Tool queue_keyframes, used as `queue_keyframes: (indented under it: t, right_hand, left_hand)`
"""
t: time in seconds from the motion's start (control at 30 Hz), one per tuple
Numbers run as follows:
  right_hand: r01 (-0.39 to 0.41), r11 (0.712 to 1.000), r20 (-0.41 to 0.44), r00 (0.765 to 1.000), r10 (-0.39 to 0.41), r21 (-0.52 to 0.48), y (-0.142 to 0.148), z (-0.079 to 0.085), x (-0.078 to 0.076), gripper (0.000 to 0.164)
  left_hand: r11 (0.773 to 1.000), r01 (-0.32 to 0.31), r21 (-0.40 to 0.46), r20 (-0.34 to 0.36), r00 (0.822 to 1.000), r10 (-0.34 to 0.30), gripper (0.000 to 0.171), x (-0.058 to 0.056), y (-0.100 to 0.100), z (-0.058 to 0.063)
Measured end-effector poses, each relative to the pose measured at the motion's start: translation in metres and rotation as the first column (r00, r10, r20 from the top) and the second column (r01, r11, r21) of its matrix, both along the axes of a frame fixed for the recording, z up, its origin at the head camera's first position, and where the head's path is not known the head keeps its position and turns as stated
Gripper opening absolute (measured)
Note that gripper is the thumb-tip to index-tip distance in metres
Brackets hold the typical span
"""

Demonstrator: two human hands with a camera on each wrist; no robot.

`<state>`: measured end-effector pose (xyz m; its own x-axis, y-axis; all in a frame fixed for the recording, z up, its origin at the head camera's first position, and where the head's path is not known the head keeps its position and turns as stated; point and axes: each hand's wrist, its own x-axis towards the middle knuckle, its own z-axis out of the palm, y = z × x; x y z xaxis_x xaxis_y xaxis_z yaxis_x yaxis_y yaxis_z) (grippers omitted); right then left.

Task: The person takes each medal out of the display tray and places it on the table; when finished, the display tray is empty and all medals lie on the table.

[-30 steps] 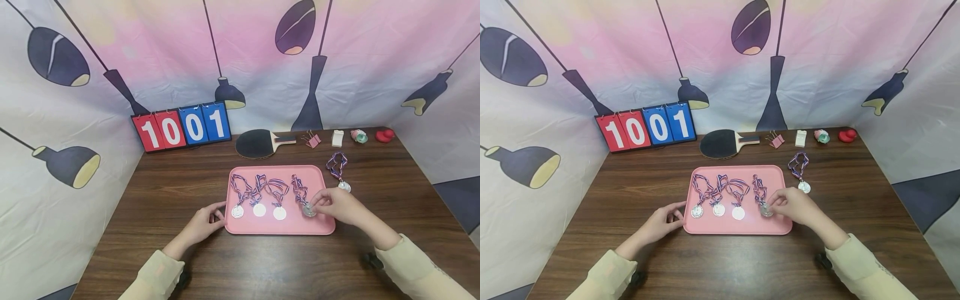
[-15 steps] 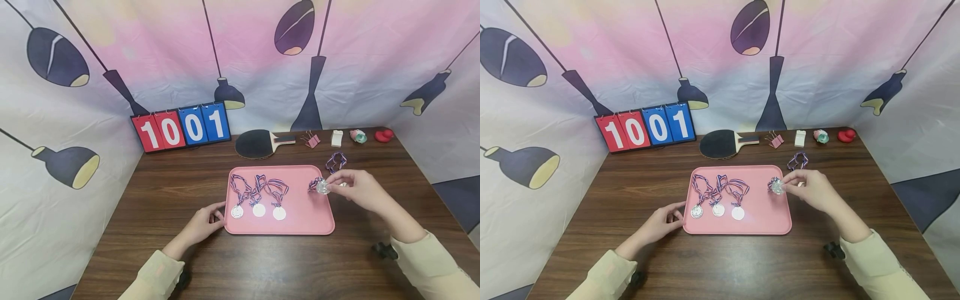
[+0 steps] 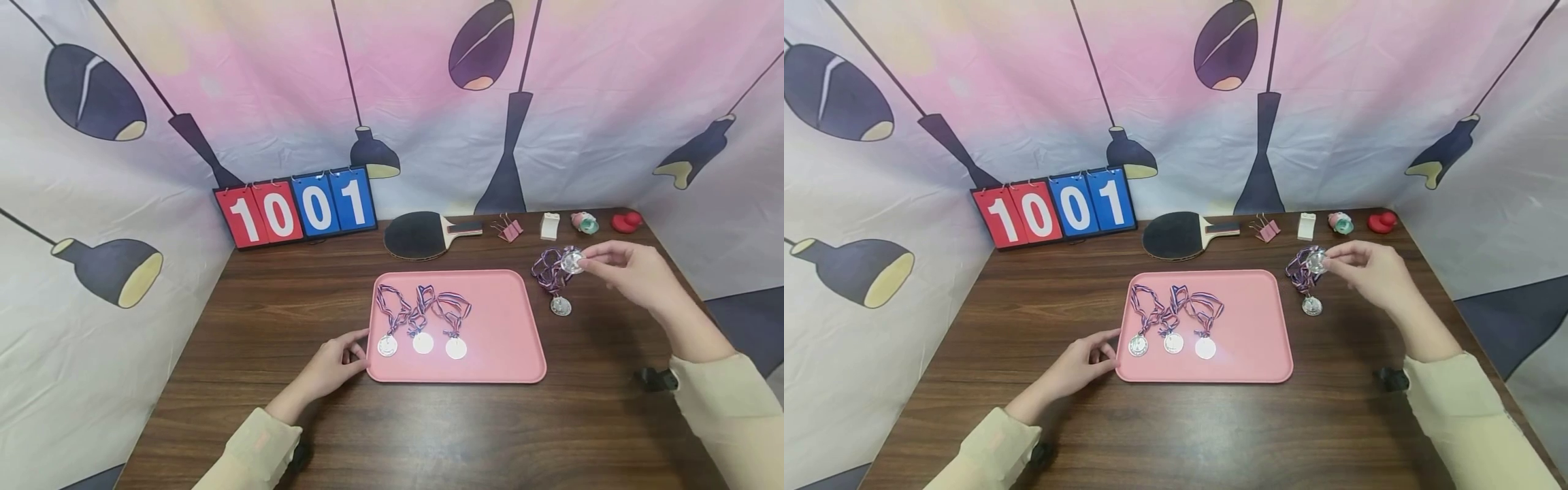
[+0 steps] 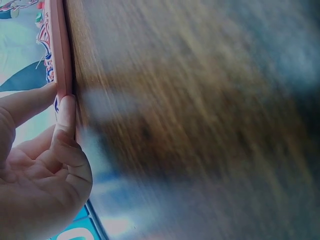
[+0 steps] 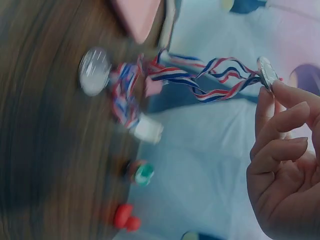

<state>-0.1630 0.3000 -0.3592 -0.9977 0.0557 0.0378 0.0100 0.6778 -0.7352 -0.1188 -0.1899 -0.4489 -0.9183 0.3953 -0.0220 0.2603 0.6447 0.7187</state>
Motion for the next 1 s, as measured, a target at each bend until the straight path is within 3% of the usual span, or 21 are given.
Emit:
queue_keyframes:
  t: [0.23,0.4,0.47,0.63,0.83,1.0]
  right_hand:
    - [0.105,0.988,-0.058,0.992,-0.112,-0.113,0.034,-0.01,-0.023,0.041]
    - [0.196,0.967,-0.072,0.975,-0.21,-0.16,0.046,-0.018,-0.027,0.038]
    - [0.195,0.973,-0.039,0.979,-0.201,-0.126,0.048,-0.023,-0.025,0.04]
    - [0.09,0.994,0.11,0.99,-0.084,-0.055,0.057,-0.043,-0.014,0.046]
    - [0.0,1.0,0.238,0.971,-0.002,0.012,0.06,-0.059,0.009,0.054]
    - [-0.029,1.0,0.304,0.952,0.026,0.004,0.062,-0.068,0.016,0.056]
  left_hand:
    - [1.0,-0.001,0.0,-0.001,1.0,0.001,0.051,0.001,0.0,0.001]
    - [1.0,-0.002,0.002,0.006,1.0,0.002,0.051,0.001,0.001,0.003]
    - [1.0,-0.005,0.001,0.01,1.0,0.005,0.05,0.002,0.001,0.003]
    - [1.0,-0.009,-0.009,0.013,1.0,0.009,0.051,0.001,0.001,0.001]
    - [1.0,-0.014,-0.016,0.019,1.0,0.015,0.051,0.001,0.001,0.0]
    - [0.999,-0.021,-0.025,0.016,1.0,0.021,0.051,0.0,0.001,0.001]
